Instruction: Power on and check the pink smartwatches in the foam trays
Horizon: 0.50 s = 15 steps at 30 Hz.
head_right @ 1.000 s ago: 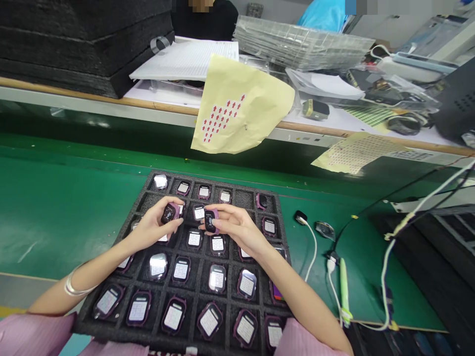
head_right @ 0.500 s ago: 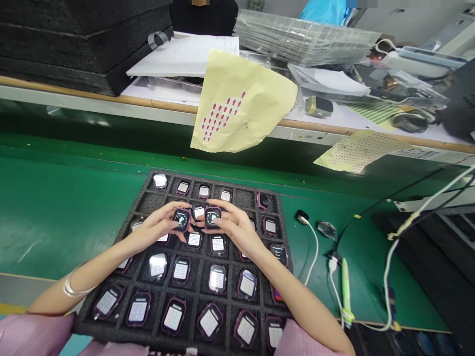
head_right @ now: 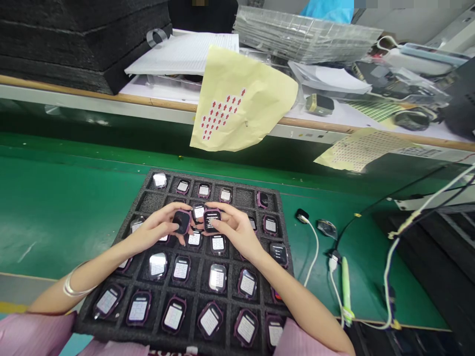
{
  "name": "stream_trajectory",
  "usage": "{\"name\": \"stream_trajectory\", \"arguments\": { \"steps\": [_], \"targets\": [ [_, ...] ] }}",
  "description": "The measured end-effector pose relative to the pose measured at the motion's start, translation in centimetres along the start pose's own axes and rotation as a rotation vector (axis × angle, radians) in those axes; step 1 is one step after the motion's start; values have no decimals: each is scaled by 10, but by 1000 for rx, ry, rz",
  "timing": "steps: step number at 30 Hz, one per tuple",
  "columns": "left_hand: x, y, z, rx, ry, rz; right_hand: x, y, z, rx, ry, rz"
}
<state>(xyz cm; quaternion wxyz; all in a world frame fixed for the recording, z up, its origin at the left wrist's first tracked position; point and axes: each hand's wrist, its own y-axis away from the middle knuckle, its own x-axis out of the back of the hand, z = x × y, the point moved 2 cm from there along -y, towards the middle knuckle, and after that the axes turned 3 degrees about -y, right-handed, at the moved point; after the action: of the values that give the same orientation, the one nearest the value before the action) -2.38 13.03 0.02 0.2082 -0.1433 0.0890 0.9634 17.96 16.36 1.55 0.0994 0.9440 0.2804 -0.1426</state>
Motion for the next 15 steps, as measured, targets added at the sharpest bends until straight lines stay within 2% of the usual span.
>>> {"name": "stream_trajectory", "arguments": {
  "steps": [3,7,10,12,14,15],
  "targets": [
    [-1,-1,1,-12,-2,-10,-3,1,-1,5,33,14],
    [-1,-1,2,-17,5,14,-5,2,-3,-20,75,-78],
    [-1,-2,4,-20,18,33,8,-2,-9,-11,161,-80],
    [-2,-2,4,-21,20,38,29,-10,-14,19,390,-12],
    [-2,-1,4,-20,20,37,57,-20,-20,77,782,115],
    [-2,-1,4,-19,20,35,72,-25,-23,124,1021,221]
  ]
}}
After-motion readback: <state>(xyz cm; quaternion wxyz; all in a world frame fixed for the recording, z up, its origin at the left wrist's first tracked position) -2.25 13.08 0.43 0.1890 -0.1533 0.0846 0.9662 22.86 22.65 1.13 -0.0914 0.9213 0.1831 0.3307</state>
